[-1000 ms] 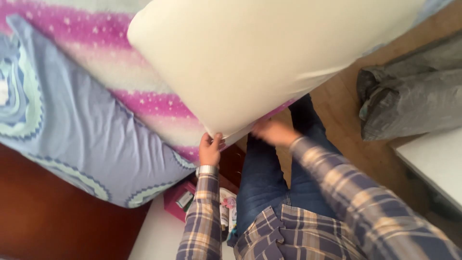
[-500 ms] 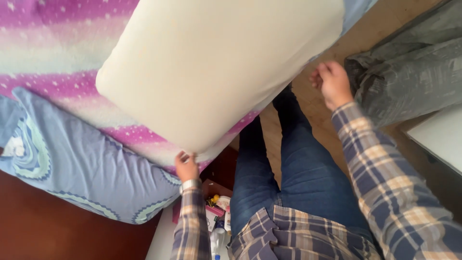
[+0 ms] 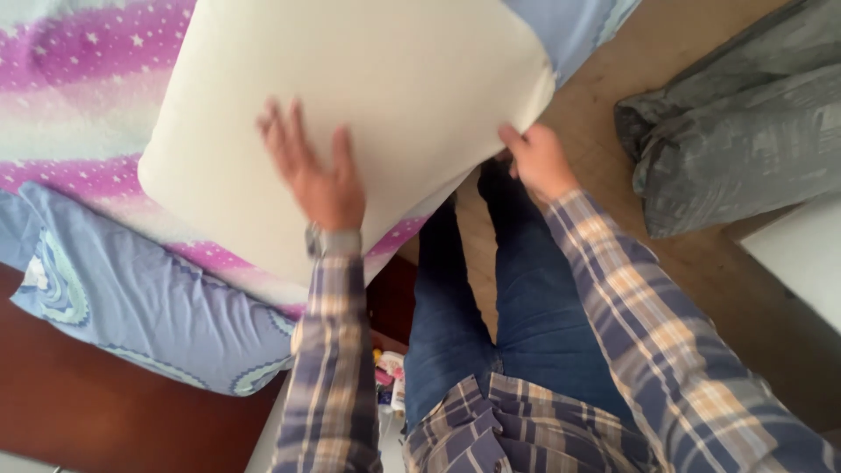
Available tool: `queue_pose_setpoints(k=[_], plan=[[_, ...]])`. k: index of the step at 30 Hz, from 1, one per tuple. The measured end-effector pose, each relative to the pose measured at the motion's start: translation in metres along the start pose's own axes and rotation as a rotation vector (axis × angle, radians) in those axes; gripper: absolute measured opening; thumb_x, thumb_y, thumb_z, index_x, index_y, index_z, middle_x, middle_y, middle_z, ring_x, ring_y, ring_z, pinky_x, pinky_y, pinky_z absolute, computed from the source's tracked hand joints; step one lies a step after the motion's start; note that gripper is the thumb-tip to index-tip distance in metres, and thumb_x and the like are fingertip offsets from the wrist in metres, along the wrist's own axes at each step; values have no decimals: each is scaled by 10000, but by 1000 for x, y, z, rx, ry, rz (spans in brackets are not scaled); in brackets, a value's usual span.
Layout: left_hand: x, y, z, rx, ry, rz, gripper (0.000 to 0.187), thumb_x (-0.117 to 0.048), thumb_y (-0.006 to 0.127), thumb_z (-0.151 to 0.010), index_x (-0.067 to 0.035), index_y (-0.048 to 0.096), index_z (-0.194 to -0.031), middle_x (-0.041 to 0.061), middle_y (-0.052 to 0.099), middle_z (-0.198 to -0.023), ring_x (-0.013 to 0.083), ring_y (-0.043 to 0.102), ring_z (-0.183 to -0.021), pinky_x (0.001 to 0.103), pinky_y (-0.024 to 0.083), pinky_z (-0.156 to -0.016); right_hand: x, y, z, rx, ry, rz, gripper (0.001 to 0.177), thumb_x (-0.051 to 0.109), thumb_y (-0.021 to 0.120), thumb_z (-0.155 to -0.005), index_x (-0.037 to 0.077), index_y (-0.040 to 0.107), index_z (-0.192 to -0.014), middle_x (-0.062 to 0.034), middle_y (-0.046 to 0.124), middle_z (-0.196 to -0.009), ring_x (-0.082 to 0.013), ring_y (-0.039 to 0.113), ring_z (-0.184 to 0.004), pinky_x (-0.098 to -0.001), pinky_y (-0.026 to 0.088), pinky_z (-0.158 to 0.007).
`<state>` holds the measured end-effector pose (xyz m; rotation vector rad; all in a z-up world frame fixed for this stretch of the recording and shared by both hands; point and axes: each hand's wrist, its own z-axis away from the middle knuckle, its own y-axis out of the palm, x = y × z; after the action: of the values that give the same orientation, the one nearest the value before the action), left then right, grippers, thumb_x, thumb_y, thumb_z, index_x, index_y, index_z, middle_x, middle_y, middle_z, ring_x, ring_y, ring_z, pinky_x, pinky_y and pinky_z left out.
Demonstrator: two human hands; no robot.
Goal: The person removes a pillowcase from a pillow, folds it, and then puts the same pillowcase back onto the pillow before smoothing it out.
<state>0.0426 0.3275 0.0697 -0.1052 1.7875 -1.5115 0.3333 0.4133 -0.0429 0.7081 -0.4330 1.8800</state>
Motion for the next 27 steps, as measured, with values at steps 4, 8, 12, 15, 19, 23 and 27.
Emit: queue_pose_setpoints(k=[4,8,12,15,19,23,27], plan=[[-45,84,-30,194,184,-346,759,-470,654,-1036,-113,304,-1607,171,190,-1674,421,102,-1553,665,28,-1237,-31,-69,17,-85,133,118,245,195,527,-1072,22,664,-1179,-78,725,-975,-159,678,-812,-309,528,-612],[-99,131,10,426,282,-285,782,-459,603,-1020,-94,269,-1626,157,208,-1705,346,130,-1590,636,52,-1265,-54,-134,28,-63,247,94,254,184,510,-1068,28,637,-1223,-88,718,-1042,-170,680,-871,-313,523,-666],[-111,159,70,1017,417,-391,629,-405,591,-1005,-64,455,-1514,177,431,-1556,322,397,-1441,526,305,-1180,-15,-131,33,-48,206,142,281,131,545,-1009,24,602,-1263,-100,707,-1139,-158,684,-1004,-295,566,-744],[-86,160,131,1344,294,-177,450,-398,575,-1007,-146,623,-1377,114,647,-1356,311,617,-1255,461,512,-1016,22,-105,19,-14,94,162,320,153,613,-1007,-1,602,-1288,-111,685,-1154,-160,667,-1017,-301,571,-773],[-43,82,177,1141,-314,245,438,-403,653,-937,-127,690,-1276,118,720,-1201,291,700,-1077,414,559,-919,77,-61,1,-56,-110,306,448,196,694,-982,-9,575,-1362,-68,661,-1224,-148,659,-1013,-305,570,-827],[85,25,245,929,-841,281,480,-405,751,-856,-81,739,-1209,131,756,-1178,247,730,-1038,365,570,-922,71,-50,-45,-53,-436,412,570,211,730,-1020,-55,478,-1456,-105,581,-1331,-172,630,-1134,-317,532,-943],[196,-21,297,151,-1213,488,992,-259,882,-805,8,235,-1508,234,508,-1430,364,577,-1249,470,517,-1012,92,-30,-55,70,-266,250,553,317,706,-1042,-10,513,-1445,-39,640,-1241,-140,590,-1074,-301,491,-913]])
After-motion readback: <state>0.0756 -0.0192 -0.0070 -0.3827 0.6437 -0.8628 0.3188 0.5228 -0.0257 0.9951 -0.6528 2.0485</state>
